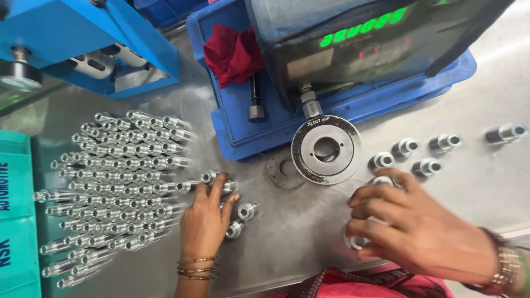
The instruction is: Inspecting and measuring small cylindrical metal components using a digital gauge at a workstation.
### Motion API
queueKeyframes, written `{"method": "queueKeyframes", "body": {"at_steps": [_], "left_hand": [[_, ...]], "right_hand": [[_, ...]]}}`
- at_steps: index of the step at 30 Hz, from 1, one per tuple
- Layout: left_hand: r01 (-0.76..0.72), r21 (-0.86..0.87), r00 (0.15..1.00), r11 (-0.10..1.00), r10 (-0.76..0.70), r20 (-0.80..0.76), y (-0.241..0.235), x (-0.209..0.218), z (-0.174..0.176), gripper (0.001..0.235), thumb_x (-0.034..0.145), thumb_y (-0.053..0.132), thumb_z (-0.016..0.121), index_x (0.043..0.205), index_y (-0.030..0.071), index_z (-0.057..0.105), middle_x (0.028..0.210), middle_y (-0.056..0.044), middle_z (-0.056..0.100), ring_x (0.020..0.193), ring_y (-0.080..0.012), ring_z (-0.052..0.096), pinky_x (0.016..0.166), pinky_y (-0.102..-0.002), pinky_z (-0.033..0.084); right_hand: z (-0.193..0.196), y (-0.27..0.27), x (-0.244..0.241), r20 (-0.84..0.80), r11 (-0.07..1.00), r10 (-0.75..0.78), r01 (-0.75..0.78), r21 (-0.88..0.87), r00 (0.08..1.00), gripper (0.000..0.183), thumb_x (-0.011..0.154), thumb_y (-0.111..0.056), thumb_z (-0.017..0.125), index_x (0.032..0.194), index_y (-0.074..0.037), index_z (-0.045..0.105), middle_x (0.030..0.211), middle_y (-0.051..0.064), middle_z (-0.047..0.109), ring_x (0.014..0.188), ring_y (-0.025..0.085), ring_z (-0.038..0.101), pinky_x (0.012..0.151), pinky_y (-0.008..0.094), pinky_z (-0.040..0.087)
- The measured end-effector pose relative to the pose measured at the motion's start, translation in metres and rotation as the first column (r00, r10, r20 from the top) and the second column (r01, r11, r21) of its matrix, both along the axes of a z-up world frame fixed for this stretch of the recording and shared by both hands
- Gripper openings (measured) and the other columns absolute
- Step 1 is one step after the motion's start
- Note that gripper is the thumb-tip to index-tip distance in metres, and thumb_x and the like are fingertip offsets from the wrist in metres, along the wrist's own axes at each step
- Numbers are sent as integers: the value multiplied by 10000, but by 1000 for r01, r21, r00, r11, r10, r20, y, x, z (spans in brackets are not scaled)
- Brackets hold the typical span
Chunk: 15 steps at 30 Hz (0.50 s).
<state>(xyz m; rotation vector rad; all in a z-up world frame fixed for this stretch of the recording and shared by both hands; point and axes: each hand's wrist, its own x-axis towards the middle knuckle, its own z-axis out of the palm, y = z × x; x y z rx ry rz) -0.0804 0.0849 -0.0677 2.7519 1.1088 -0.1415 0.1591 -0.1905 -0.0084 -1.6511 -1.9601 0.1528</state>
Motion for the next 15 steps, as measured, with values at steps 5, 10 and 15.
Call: {"method": "queueKeyframes", "body": {"at_steps": [5, 10, 15], "left_hand": [[25, 54, 999, 998, -26, 27, -4, 4, 1, 427, 921, 431, 625, 1304, 247, 582, 1178, -152, 631, 717, -389, 719, 577, -487, 580], [9, 51, 1000, 999, -9, 4, -5, 8, 1, 414, 927, 411, 623, 1297, 230, 591, 1133, -111, 661, 736, -382, 718, 598, -482, 581], [63, 37, 984, 997, -68, 166, 1, -1, -6, 382, 919, 341, 664, 1233, 130, 615, 1144, -116, 700, 857, -391, 711, 662, -472, 577]], "right_hand": [[-46, -9, 13, 171, 990, -70, 89, -109, 983, 328, 746, -272, 750, 1052, -176, 684, 1080, 14, 644, 1147, 246, 577, 1027, 616, 339], [-44, -1, 38, 262, 984, -122, 152, -97, 957, 309, 752, -317, 720, 1044, -224, 682, 1162, 22, 641, 1196, 277, 555, 1069, 660, 298], [-52, -9, 68, 322, 961, -183, 238, -138, 929, 403, 705, -423, 716, 1037, -193, 727, 1221, 43, 646, 1218, 278, 533, 1086, 631, 289]]}}
